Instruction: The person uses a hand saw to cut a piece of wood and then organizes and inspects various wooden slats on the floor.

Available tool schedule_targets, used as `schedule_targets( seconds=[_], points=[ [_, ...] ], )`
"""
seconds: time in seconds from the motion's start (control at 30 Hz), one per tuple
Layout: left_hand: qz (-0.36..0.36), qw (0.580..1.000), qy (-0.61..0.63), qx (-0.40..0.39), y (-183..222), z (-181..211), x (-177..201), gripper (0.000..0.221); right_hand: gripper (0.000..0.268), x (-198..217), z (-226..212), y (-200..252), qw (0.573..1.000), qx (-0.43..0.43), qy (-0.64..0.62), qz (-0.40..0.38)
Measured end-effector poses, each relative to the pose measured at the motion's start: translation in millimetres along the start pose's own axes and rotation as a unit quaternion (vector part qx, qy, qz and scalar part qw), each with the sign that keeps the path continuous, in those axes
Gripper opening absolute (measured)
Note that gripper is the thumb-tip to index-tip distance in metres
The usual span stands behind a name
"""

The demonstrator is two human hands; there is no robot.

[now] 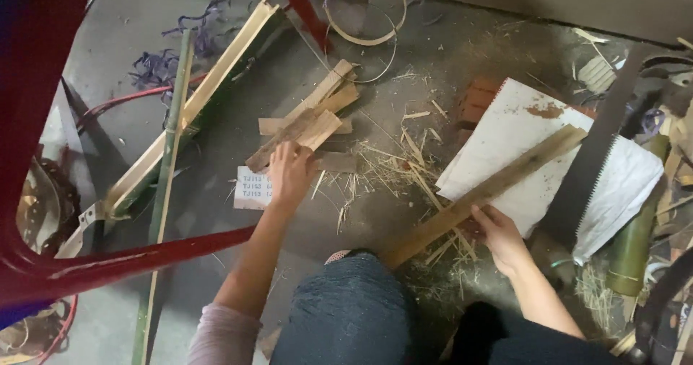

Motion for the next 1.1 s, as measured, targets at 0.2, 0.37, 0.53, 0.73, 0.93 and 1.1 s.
schedule_targets(
  seconds=[0.2,0.37,0.53,0.73,0.93,1.1],
  points=[
    [0.083,0.975,-0.034,0.202,-7,-10,17,0.064,0.043,37,24,-27,0.987,0.065,0.108,0.103],
    [0.006,0.986,-0.137,0.094,-7,-7,-18,0.060,0.032,31,11,-5,0.988,0.106,0.052,0.101],
    [-0.065,0.986,-0.127,0.087,-9,-5,-10,0.062,0.031,33,19,-5,0.992,0.088,0.039,0.084],
    [-0.092,0.985,-0.054,0.139,-23,6,18,0.057,0.029,31,5,10,0.981,0.141,0.070,0.115],
    [-0.073,0.985,-0.139,0.075,3,8,-50,0.055,0.036,30,-23,44,0.933,0.264,0.193,0.151],
    [-0.129,0.989,0.007,-0.068,42,163,-18,0.040,0.062,-9,-44,65,0.761,0.387,0.510,0.108]
  ],
)
Point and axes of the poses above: each hand's wrist, its own y-axis away from the middle knuckle, its own x-axis out of the back of the hand, z = x × y, the point moved 1 cm from there along -y, towards the middle knuckle, and after that the axes turned 2 degrees about y, right-handed, at the moved point
